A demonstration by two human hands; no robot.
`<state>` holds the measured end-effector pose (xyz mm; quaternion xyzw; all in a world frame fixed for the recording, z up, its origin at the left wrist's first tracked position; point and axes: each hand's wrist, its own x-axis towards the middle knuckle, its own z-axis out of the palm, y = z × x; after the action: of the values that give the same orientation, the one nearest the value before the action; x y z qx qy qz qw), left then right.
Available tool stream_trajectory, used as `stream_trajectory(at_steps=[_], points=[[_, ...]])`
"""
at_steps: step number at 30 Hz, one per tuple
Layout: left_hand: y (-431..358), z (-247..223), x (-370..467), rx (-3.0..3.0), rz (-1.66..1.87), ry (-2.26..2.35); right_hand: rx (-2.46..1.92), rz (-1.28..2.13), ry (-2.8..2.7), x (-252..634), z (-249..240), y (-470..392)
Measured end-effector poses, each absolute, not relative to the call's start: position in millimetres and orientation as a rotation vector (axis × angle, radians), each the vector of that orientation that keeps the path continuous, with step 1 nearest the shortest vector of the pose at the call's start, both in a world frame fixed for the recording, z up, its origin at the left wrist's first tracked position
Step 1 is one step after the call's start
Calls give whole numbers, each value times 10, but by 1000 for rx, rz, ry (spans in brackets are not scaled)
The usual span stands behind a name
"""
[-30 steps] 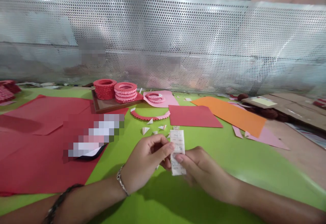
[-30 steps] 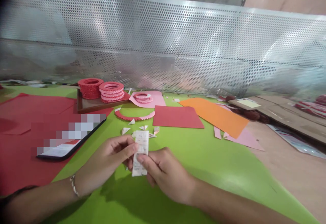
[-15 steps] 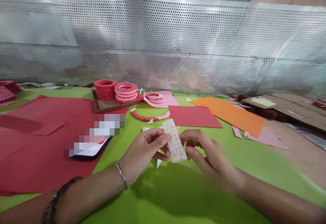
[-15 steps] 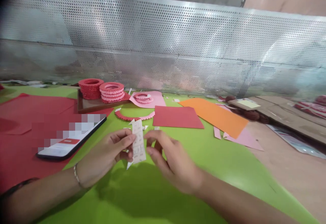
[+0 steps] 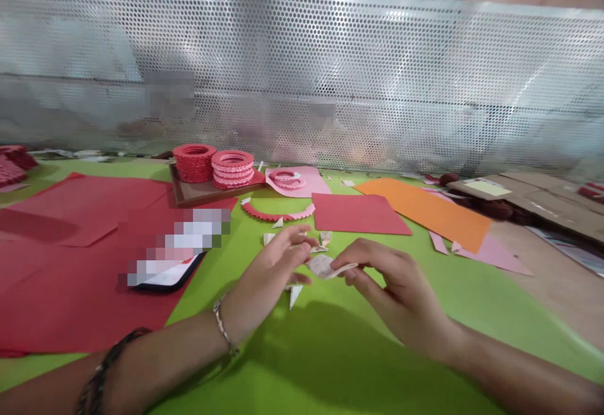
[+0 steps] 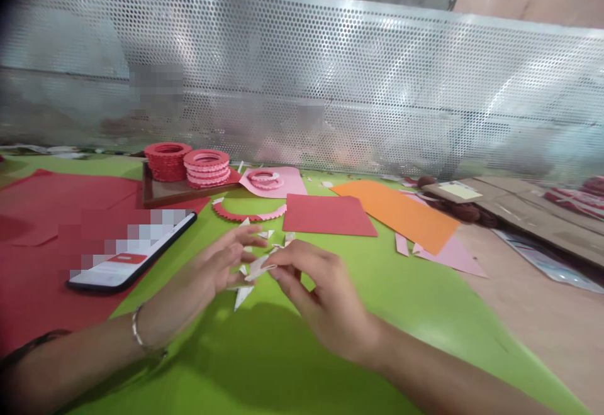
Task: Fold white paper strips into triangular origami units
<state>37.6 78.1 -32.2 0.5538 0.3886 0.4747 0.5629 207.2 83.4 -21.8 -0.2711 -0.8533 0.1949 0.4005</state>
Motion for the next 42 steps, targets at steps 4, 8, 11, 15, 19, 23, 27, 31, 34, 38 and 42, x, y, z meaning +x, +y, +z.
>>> stream_trajectory(at_steps=[4, 8, 11, 15, 19, 23, 27, 31, 34, 38, 42], points=[[763, -300, 323, 1759, 1174, 848, -769, 703, -2080, 2065, -228, 835], [741, -315, 327, 1845, 1141, 787, -727, 960, -2040, 2055, -240, 811], [744, -331, 348, 1824, 1137, 765, -664, 1164, -1962, 2026, -252, 782], [757, -353, 356, 1703, 1100, 759, -631, 1335, -1869, 1986, -275, 756], [765, -365, 342, 1733, 1061, 803, -644, 1384, -1809, 1982, -284, 750], [774, -355, 320, 1891, 1015, 882, -666, 1341, -1798, 1996, -271, 759], [781, -344, 316, 1970, 972, 866, -647, 1299, -1800, 2000, -256, 777], [775, -350, 333, 1921, 938, 830, -698, 1229, -1810, 2011, -244, 786], [774, -358, 338, 1820, 934, 838, -714, 1207, -1833, 2023, -243, 796], [775, -360, 330, 1792, 944, 832, -731, 1194, -1854, 2029, -255, 813], [764, -352, 324, 1810, 958, 834, -756, 1119, -1892, 2022, -252, 816]])
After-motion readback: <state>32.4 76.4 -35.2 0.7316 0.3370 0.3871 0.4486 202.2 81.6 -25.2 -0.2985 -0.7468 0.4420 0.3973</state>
